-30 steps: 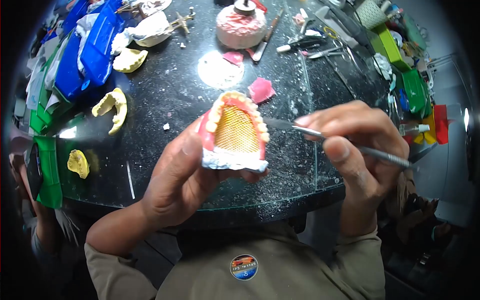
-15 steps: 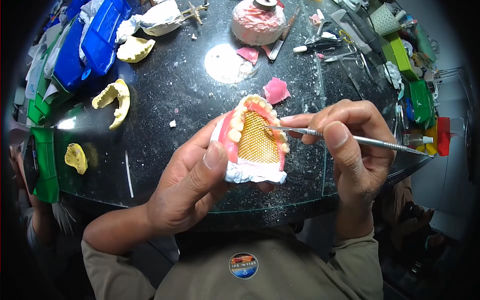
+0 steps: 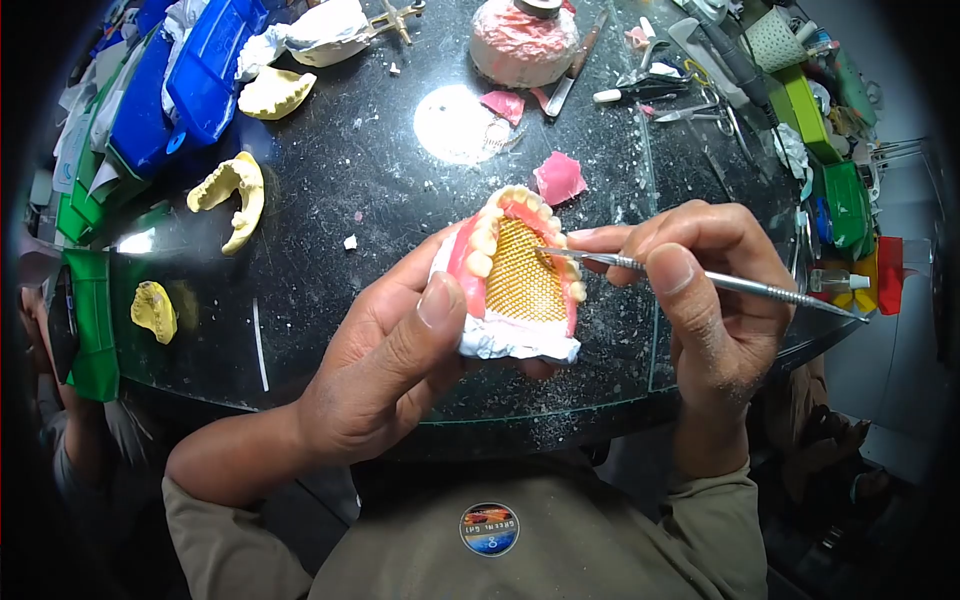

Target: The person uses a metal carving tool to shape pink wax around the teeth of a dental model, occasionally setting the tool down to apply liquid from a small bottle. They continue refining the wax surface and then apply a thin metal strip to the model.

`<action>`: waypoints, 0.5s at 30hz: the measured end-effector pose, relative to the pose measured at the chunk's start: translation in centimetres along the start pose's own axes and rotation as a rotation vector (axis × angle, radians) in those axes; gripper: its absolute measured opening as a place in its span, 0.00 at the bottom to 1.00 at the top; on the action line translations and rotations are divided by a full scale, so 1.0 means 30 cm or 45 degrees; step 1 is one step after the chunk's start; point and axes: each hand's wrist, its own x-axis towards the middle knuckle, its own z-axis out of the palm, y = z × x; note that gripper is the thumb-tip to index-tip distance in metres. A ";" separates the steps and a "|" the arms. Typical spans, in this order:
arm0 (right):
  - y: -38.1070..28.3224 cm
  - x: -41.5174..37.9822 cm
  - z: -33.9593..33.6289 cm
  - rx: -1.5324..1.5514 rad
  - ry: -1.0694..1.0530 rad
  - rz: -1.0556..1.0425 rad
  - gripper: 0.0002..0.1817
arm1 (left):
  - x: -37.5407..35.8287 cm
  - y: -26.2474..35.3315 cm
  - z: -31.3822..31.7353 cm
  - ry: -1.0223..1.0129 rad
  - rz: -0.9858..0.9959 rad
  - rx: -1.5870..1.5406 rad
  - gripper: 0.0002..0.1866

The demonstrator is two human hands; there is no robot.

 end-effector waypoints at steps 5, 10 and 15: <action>0.004 0.007 -0.009 0.055 0.276 -0.168 0.06 | -0.008 0.010 -0.017 -0.030 -0.068 0.000 0.35; 0.041 0.022 -0.058 -0.748 0.261 -0.008 0.02 | -0.014 0.017 0.003 0.062 -0.117 -0.197 0.33; 0.118 0.037 -0.085 -1.183 0.058 -0.148 0.11 | -0.019 0.006 -0.011 0.040 -0.057 -0.241 0.32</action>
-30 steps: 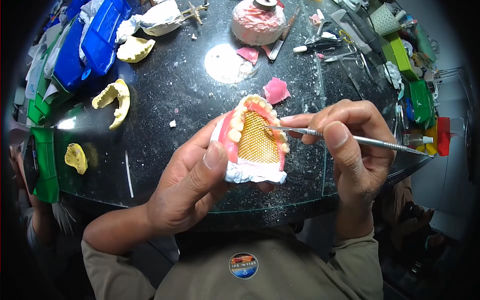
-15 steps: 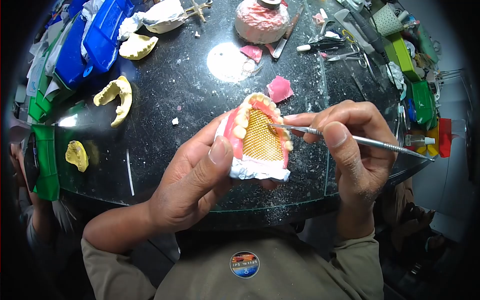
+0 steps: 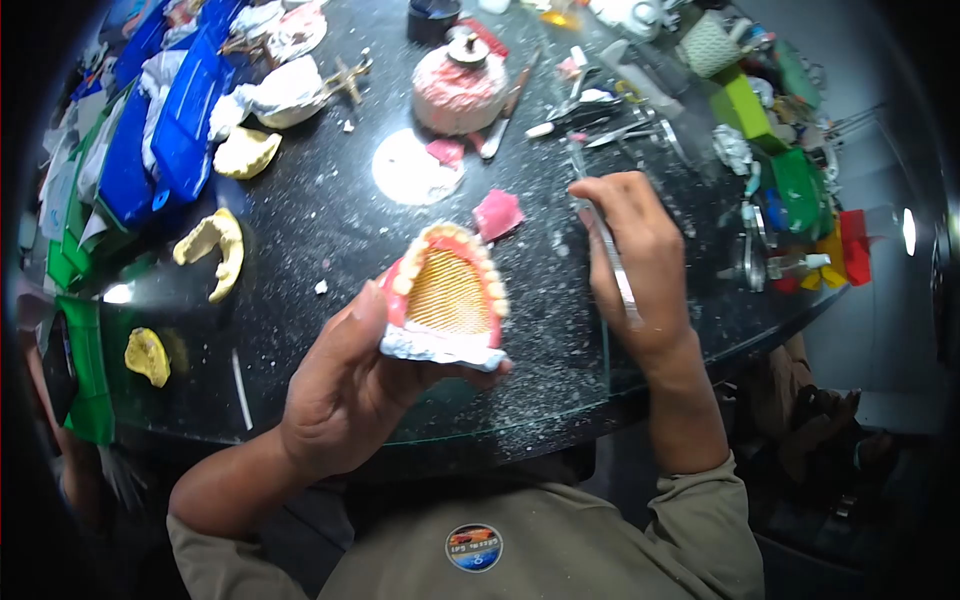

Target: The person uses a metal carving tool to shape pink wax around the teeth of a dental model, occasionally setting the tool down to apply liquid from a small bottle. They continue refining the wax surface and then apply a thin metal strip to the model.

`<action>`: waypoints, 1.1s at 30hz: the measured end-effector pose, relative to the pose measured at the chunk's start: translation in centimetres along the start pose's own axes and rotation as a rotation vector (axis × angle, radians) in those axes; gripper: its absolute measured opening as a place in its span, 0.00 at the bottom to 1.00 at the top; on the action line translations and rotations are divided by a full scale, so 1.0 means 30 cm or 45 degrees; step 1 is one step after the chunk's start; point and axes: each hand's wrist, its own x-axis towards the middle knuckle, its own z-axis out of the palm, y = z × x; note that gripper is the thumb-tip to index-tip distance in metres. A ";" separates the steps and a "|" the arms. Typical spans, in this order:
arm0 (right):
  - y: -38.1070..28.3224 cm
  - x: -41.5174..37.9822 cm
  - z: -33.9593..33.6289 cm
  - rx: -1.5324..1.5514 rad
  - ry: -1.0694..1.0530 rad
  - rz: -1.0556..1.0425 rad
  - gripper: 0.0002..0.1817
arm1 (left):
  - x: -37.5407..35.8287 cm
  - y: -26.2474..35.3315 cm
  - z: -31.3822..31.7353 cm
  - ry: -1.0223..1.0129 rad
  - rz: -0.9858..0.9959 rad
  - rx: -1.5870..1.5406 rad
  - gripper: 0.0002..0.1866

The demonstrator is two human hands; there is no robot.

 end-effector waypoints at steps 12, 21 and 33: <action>0.200 0.473 0.026 0.274 0.000 -0.012 0.17 | -0.002 0.029 0.022 -0.042 0.114 -0.145 0.27; 0.345 0.960 0.390 0.176 -0.085 0.419 0.27 | 0.017 0.055 0.007 0.013 0.202 -0.139 0.26; 0.339 -0.070 -0.313 0.559 -0.117 0.380 0.21 | -0.025 0.016 0.030 0.170 -0.026 -0.198 0.30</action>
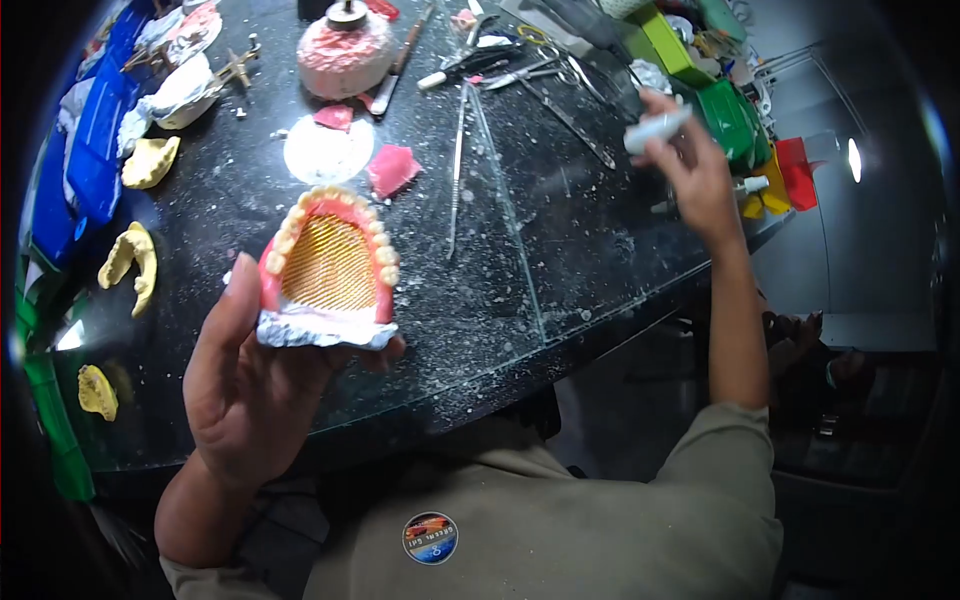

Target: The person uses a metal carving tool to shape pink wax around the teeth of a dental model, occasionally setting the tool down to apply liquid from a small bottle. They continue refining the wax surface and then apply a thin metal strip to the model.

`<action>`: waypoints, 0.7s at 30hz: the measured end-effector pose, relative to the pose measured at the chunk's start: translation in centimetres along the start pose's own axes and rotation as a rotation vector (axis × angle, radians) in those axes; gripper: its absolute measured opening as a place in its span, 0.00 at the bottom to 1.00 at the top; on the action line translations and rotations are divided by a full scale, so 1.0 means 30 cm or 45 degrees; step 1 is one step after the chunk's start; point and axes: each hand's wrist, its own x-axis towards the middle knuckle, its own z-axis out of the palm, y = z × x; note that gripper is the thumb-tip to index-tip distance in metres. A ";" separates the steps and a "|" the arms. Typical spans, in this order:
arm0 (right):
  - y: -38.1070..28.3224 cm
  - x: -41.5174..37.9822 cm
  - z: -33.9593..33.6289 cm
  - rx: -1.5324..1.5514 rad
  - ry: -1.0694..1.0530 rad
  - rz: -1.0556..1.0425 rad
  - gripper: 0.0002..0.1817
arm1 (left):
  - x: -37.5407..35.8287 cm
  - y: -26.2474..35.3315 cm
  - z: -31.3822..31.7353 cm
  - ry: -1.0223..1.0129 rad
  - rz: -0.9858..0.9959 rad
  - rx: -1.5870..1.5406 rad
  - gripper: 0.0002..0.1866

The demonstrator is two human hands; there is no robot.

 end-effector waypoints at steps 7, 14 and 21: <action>0.088 -0.300 -0.051 -0.651 0.102 -0.246 0.20 | 0.030 -0.019 -0.006 -0.165 0.163 0.183 0.29; 0.092 -0.313 -0.055 -0.889 -0.038 -0.319 0.24 | 0.043 -0.021 -0.009 -0.143 0.230 0.216 0.29; 0.078 -0.305 -0.055 -1.057 -0.129 -0.384 0.29 | 0.043 -0.018 -0.010 -0.123 0.238 0.189 0.30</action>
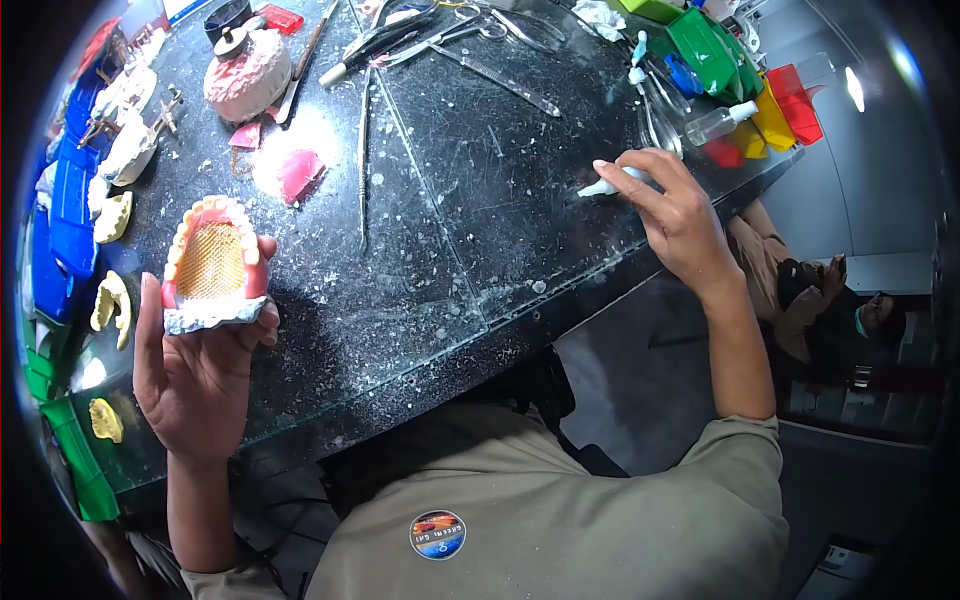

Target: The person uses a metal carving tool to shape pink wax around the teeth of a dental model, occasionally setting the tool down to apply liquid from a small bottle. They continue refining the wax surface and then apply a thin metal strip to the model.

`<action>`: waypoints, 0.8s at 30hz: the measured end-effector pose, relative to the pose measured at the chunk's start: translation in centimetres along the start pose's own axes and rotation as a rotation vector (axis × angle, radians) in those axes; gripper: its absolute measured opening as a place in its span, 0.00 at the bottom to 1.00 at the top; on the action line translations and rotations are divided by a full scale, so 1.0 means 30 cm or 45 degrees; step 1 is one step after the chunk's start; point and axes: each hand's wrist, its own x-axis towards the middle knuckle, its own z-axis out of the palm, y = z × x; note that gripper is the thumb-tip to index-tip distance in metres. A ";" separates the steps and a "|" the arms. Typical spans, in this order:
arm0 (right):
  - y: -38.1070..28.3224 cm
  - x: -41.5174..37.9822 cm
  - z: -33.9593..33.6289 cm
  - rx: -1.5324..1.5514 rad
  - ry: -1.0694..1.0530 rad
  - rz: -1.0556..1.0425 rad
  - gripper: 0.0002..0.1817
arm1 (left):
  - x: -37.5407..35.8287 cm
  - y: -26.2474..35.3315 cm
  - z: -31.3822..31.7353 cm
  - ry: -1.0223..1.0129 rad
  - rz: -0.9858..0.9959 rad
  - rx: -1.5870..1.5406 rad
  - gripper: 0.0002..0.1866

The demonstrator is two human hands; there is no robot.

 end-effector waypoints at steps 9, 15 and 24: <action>-0.006 0.006 -0.009 0.021 -0.015 -0.009 0.28 | 0.000 0.007 -0.008 -0.019 -0.015 -0.046 0.30; -0.014 0.012 -0.022 -0.024 -0.033 -0.012 0.26 | 0.000 0.008 -0.015 -0.074 -0.021 -0.029 0.30; -0.028 0.058 -0.063 0.312 0.226 0.156 0.20 | -0.004 0.009 -0.016 -0.095 -0.026 -0.027 0.29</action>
